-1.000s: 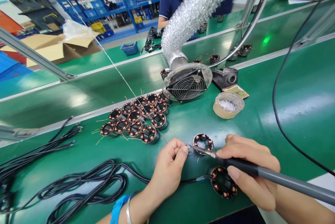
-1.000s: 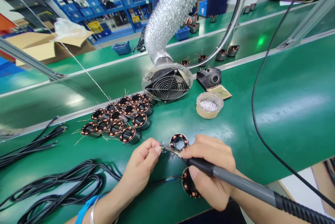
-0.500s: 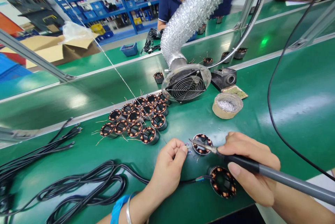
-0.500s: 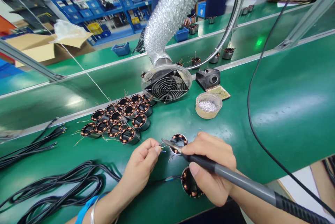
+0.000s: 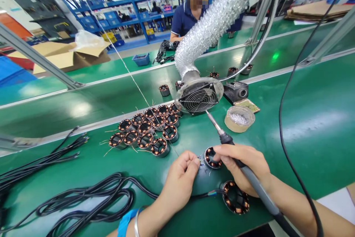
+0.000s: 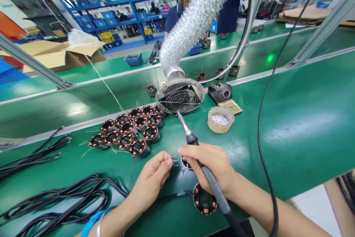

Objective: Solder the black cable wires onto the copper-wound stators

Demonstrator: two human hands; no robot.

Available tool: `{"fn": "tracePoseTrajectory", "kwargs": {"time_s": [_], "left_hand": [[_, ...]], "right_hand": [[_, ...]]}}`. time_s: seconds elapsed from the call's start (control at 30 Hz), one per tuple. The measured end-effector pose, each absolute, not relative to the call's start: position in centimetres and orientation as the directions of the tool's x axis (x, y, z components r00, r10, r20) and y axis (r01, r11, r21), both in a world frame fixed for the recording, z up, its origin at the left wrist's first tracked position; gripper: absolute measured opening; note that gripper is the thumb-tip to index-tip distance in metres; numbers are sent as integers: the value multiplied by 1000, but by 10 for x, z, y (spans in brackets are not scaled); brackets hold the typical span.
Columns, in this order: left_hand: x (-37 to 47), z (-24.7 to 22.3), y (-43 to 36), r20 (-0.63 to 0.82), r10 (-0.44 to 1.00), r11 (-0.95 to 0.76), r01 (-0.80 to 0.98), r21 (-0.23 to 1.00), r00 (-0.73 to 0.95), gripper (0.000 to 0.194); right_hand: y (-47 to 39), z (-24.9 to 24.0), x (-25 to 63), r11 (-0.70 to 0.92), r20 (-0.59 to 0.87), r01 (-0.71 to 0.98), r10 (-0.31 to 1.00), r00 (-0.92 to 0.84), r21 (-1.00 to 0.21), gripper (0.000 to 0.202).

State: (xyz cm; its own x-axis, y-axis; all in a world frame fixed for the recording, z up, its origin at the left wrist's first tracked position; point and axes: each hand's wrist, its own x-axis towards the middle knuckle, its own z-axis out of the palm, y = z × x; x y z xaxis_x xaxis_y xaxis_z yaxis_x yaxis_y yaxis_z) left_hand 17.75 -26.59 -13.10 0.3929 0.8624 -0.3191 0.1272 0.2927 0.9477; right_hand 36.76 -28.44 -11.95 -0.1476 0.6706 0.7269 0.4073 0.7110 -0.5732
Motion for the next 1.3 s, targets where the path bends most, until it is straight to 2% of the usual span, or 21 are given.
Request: {"fn": "tracePoseTrajectory", "kwargs": {"time_s": [0.13,0.23,0.37,0.5,0.57,0.67,0.77,0.87,1.0,1.13,1.3], "left_hand": [[174,-134,-267,-305,823,281,125,952,480,38],[169,-137,-267,-264,801,228,134,964,537,39],[166,-125,-266,-254,766,121,256,959,591,37],[165,-107,-265,-197,793,-117,461,880,577,29],[165,-105,-264,-188,809,-151,506,849,556,26],[163,-110,-262,-207,806,-107,481,870,554,27],[163,-118,-262,-232,793,3,376,927,564,31],[167,-123,-261,-331,746,252,215,944,578,37],[174,-122,-262,-464,665,533,64,844,585,40],[179,-122,-263,-505,691,593,-6,805,518,42],[181,-123,-266,-490,741,549,7,836,459,43]], "right_hand": [[-280,-120,363,713,677,446,684,-271,-542,19],[-275,-126,358,763,673,425,638,-375,-486,20],[-274,-130,355,796,714,413,591,-375,-442,25],[-279,-128,359,753,708,423,641,-298,-504,22],[-282,-127,360,723,670,413,682,-295,-554,22],[-286,-127,358,718,644,400,692,-325,-570,25],[-287,-127,354,719,651,397,691,-316,-571,27],[-286,-128,349,724,667,394,683,-298,-566,26],[-286,-132,349,731,696,393,670,-257,-558,23],[-288,-130,359,662,633,409,741,-226,-628,24],[-287,-124,368,577,492,356,815,-305,-735,37]]}}
